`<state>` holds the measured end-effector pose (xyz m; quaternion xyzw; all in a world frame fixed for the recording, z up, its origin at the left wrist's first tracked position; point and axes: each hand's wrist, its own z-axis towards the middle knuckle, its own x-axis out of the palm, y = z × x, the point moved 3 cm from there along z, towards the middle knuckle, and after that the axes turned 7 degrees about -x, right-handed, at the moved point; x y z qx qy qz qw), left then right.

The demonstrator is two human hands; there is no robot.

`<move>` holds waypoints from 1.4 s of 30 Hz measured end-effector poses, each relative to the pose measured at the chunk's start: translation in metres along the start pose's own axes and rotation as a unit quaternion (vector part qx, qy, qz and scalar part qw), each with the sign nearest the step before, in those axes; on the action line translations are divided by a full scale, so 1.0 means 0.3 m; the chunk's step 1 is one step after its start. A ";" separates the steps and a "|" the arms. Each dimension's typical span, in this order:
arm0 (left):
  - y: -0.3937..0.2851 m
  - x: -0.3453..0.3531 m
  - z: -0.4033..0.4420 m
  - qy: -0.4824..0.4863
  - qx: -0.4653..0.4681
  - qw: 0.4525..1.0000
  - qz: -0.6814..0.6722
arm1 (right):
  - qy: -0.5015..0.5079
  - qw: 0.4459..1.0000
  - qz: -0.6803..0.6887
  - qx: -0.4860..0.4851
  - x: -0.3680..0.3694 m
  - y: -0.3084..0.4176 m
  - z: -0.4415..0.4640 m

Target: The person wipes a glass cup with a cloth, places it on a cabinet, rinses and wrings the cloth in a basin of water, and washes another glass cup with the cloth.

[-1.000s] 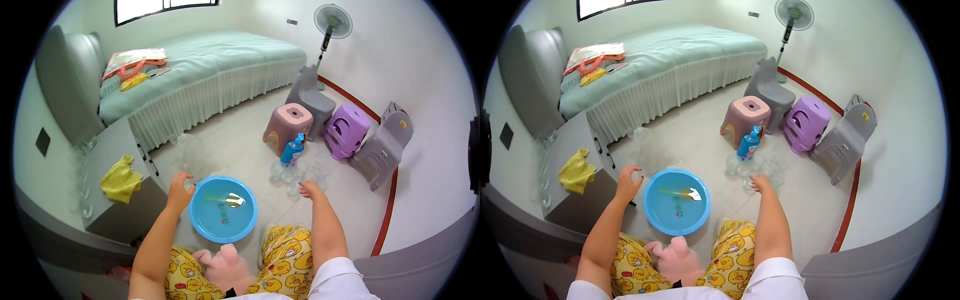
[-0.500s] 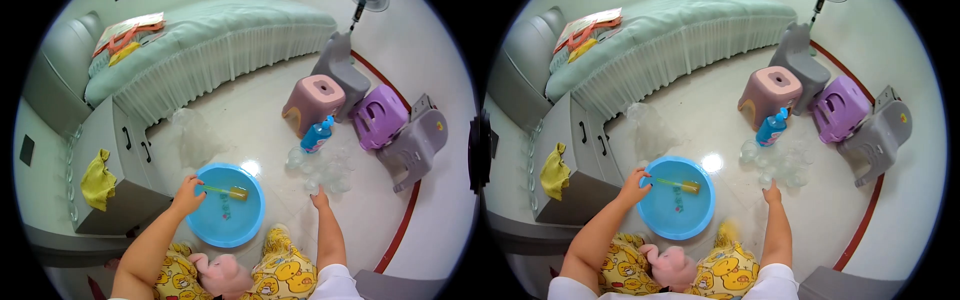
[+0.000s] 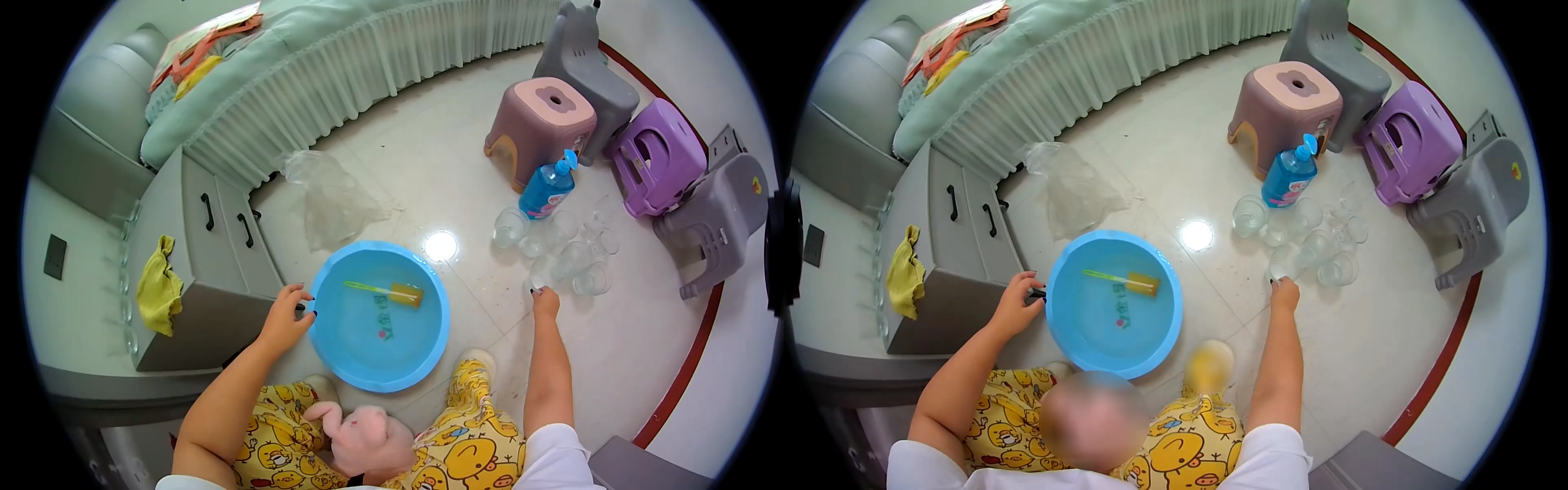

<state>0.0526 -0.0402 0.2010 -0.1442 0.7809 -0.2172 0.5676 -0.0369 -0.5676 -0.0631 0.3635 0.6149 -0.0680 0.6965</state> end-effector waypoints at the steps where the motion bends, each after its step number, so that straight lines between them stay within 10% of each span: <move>1: 0.001 0.000 -0.009 0.012 -0.008 1.000 -0.012 | -0.014 1.000 0.003 -0.008 -0.012 0.002 -0.025; 19: 0.127 -0.076 -0.091 0.063 0.096 0.993 -0.019 | 0.145 0.935 0.282 -0.162 -0.415 0.417 -0.349; 30: 0.360 0.385 0.011 0.056 0.136 0.984 -0.101 | 0.382 0.825 -0.043 -0.415 -0.175 1.028 -0.525; 35: 0.397 0.567 0.090 -0.112 0.227 0.967 -0.042 | 0.423 0.784 -0.165 -0.423 0.113 1.131 -0.565; 42: 0.430 0.620 0.094 -0.077 0.204 0.976 -0.023 | 0.451 0.779 -0.193 -0.391 0.327 1.099 -0.565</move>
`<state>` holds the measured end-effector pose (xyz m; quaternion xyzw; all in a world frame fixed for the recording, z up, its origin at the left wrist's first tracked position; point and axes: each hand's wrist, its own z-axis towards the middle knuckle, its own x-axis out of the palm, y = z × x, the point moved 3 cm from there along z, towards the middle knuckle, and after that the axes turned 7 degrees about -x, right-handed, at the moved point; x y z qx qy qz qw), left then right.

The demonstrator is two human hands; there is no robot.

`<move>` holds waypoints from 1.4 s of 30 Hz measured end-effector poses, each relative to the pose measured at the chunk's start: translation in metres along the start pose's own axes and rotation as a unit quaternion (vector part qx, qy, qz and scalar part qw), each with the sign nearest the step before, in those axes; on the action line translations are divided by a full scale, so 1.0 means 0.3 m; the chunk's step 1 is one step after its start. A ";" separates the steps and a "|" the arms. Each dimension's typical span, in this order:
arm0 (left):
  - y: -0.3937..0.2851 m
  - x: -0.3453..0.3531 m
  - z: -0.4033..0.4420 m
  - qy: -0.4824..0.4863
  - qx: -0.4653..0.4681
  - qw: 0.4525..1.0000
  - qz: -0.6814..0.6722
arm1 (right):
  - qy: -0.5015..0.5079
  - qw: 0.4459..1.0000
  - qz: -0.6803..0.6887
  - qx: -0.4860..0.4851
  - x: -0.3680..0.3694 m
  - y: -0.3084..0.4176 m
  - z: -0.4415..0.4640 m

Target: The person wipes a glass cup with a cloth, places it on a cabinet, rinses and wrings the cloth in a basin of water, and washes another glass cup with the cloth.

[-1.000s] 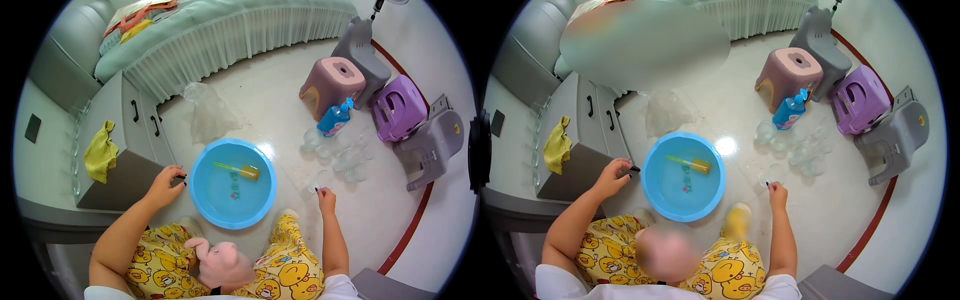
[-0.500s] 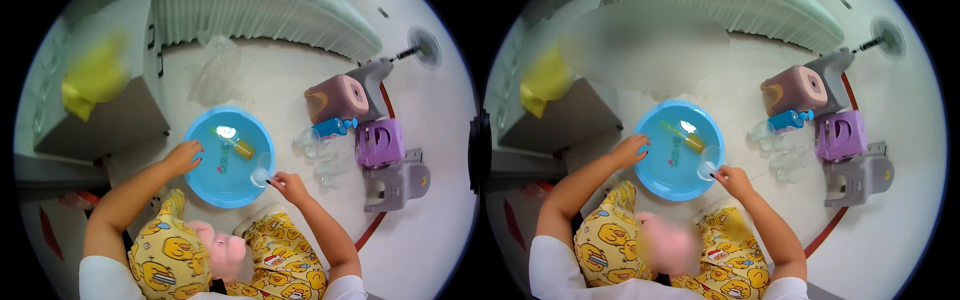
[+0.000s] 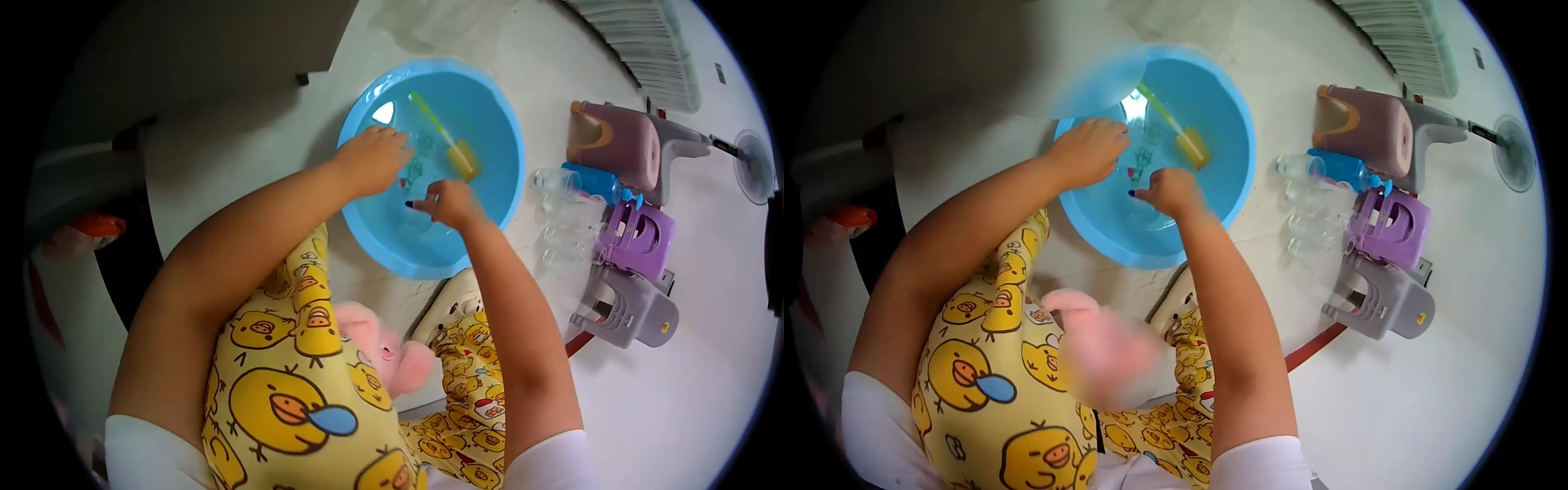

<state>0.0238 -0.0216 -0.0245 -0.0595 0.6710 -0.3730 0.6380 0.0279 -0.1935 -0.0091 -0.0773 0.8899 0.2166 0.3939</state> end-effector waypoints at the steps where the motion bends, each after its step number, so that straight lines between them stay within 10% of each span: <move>1: 0.003 0.010 0.003 0.003 -0.007 1.000 0.023 | 0.026 0.999 0.011 0.034 -0.007 0.006 0.013; 11: 0.003 0.035 0.016 0.012 -0.039 0.996 0.076 | 0.042 0.993 0.021 0.111 0.082 -0.036 0.050; 13: 0.009 0.035 0.007 0.016 -0.039 0.997 0.070 | -0.207 0.973 0.042 0.096 0.103 -0.051 0.021; 16: 0.001 0.027 0.019 0.030 -0.044 0.996 0.075 | -0.288 0.937 0.139 0.142 0.159 -0.062 -0.015; 28: 0.011 0.025 0.015 0.042 -0.052 0.996 0.054 | -0.279 0.819 0.476 0.158 0.311 -0.115 0.047; 34: 0.009 0.018 0.015 0.063 -0.055 0.995 0.062 | -0.268 0.935 0.201 0.118 0.312 -0.118 0.025; 42: 0.011 0.024 0.015 0.071 -0.054 0.994 0.059 | -0.248 0.895 0.348 0.127 0.342 -0.133 0.024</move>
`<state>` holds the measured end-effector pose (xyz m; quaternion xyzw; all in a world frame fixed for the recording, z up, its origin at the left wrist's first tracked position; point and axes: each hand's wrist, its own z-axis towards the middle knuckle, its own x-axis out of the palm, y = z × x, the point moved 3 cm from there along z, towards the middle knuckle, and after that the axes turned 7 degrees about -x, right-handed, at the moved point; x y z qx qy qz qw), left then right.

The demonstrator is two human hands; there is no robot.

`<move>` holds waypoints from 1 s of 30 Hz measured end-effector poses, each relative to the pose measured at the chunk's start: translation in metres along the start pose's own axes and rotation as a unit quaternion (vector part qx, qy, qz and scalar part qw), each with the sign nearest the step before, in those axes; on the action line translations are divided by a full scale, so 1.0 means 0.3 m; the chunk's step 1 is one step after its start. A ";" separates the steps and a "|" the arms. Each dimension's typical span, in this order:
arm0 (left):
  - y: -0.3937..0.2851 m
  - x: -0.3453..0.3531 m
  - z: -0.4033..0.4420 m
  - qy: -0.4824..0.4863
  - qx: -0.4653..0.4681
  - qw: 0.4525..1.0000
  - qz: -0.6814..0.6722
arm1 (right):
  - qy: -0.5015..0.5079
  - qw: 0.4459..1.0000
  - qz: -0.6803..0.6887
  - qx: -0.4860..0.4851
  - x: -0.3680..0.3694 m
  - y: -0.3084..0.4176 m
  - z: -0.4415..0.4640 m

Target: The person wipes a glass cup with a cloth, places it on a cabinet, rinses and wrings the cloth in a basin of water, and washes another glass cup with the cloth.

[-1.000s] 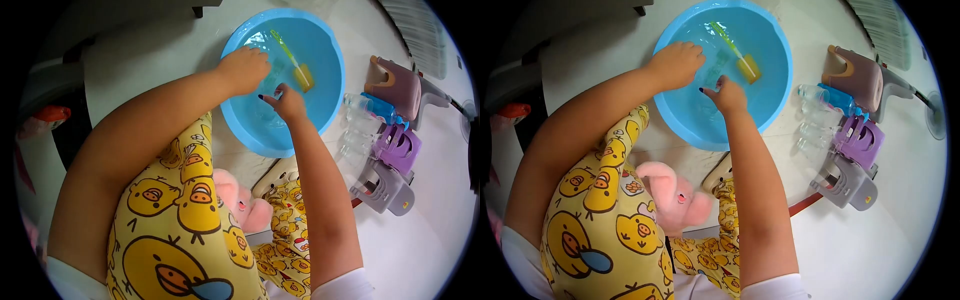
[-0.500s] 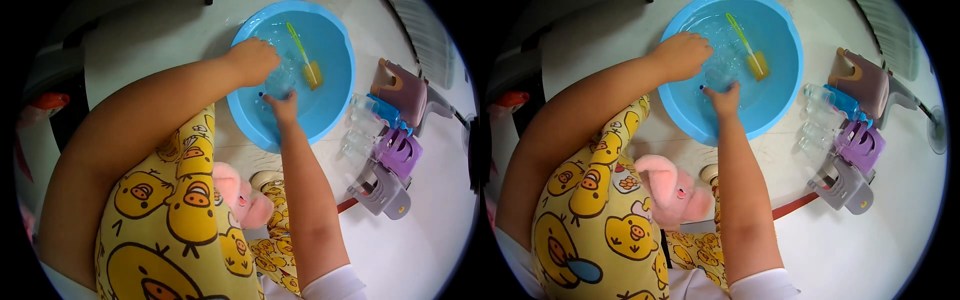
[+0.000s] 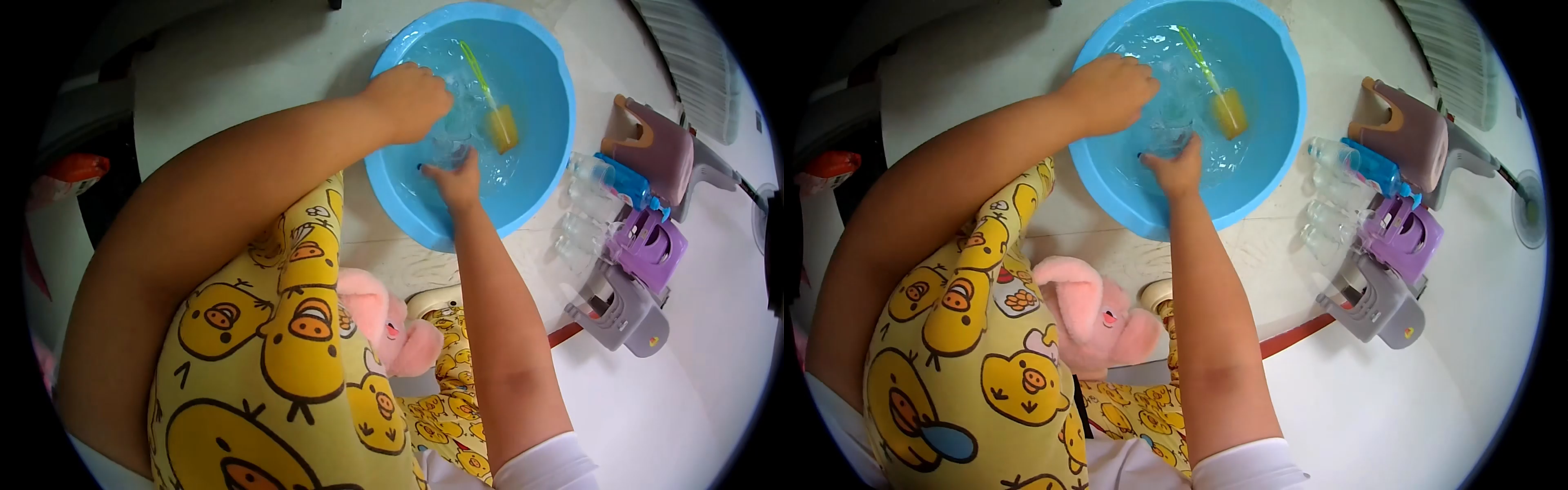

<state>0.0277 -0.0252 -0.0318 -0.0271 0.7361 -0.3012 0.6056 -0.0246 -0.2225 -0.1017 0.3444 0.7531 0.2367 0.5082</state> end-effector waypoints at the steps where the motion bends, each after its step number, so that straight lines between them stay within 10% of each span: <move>1: 0.000 -0.004 0.000 0.010 -0.004 1.000 -0.003 | -0.033 0.999 -0.011 0.027 0.001 -0.006 0.001; 8: -0.001 0.003 0.001 0.028 -0.014 0.999 0.007 | 0.024 0.998 -0.055 0.024 -0.028 0.071 -0.020; 19: -0.004 -0.014 -0.003 -0.004 -0.010 1.000 0.003 | -0.014 0.966 0.258 -0.003 -0.112 0.272 -0.058; 30: -0.006 -0.015 -0.004 0.012 -0.019 1.000 -0.006 | 0.055 0.991 0.102 0.072 -0.362 0.348 -0.047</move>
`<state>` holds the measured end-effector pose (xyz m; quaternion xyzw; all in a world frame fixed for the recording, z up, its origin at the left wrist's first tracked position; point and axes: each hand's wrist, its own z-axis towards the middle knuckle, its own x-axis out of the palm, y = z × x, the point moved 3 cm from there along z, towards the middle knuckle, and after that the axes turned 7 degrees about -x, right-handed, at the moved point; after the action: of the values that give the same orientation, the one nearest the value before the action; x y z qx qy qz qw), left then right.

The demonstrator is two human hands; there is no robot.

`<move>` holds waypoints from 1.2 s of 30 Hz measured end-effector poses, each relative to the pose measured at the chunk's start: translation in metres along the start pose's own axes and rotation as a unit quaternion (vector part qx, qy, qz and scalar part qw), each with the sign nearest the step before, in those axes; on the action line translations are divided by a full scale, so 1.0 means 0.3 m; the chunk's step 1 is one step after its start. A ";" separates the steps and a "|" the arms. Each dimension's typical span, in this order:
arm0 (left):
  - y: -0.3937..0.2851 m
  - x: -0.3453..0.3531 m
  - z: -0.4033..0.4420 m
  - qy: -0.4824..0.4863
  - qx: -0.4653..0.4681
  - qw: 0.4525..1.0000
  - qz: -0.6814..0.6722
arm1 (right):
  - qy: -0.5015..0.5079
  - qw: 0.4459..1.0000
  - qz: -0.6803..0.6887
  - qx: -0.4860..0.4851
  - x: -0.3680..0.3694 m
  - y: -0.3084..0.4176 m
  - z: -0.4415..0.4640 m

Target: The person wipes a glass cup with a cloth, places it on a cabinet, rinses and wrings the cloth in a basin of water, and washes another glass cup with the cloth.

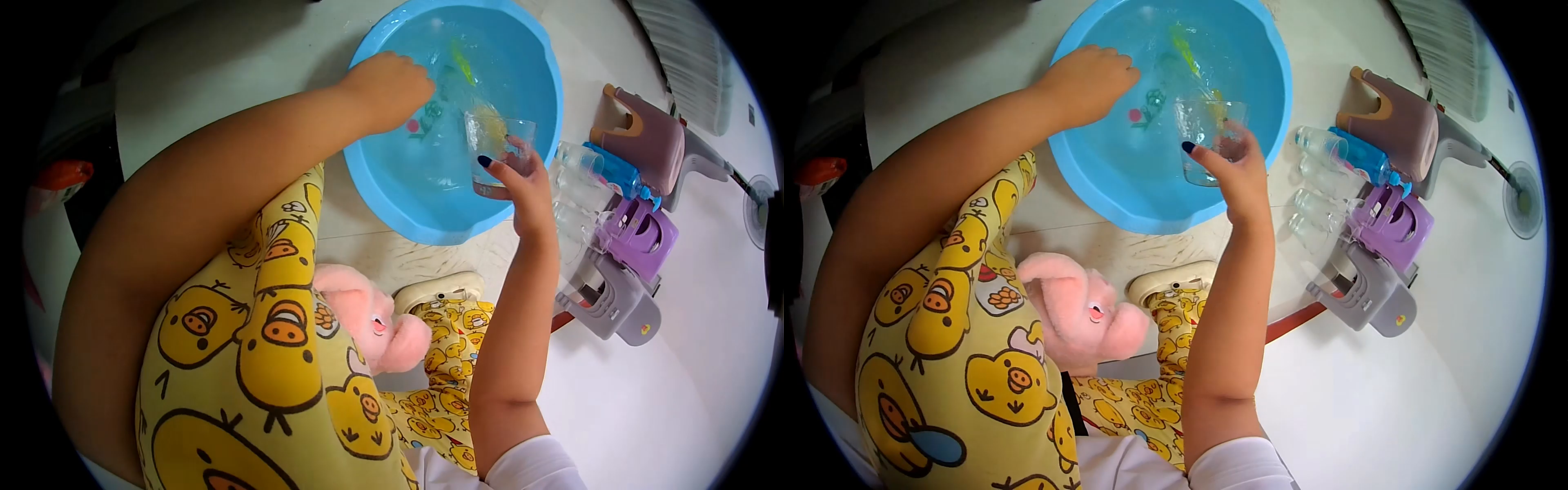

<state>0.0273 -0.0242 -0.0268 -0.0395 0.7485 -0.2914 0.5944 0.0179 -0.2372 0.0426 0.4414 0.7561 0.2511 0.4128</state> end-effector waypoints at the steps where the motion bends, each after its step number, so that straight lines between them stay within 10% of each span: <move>1: 0.002 0.003 0.004 0.023 -0.004 1.000 0.013 | -0.001 0.999 0.022 0.027 -0.006 0.011 -0.007; 16: 0.002 0.010 -0.001 0.000 0.004 1.000 0.009 | 0.083 0.982 -0.016 0.169 0.123 -0.155 0.079; 28: 0.005 0.005 -0.003 0.013 0.014 1.000 0.000 | -0.001 0.996 -0.077 -0.046 0.221 -0.233 0.144; 36: 0.005 0.010 -0.002 0.035 0.008 0.999 0.002 | -0.065 0.974 -0.005 0.216 0.219 -0.206 0.143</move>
<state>0.0264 -0.0241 -0.0300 -0.0233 0.7662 -0.2976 0.5691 0.0081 -0.2092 -0.0527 0.5314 0.7664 0.0505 0.3573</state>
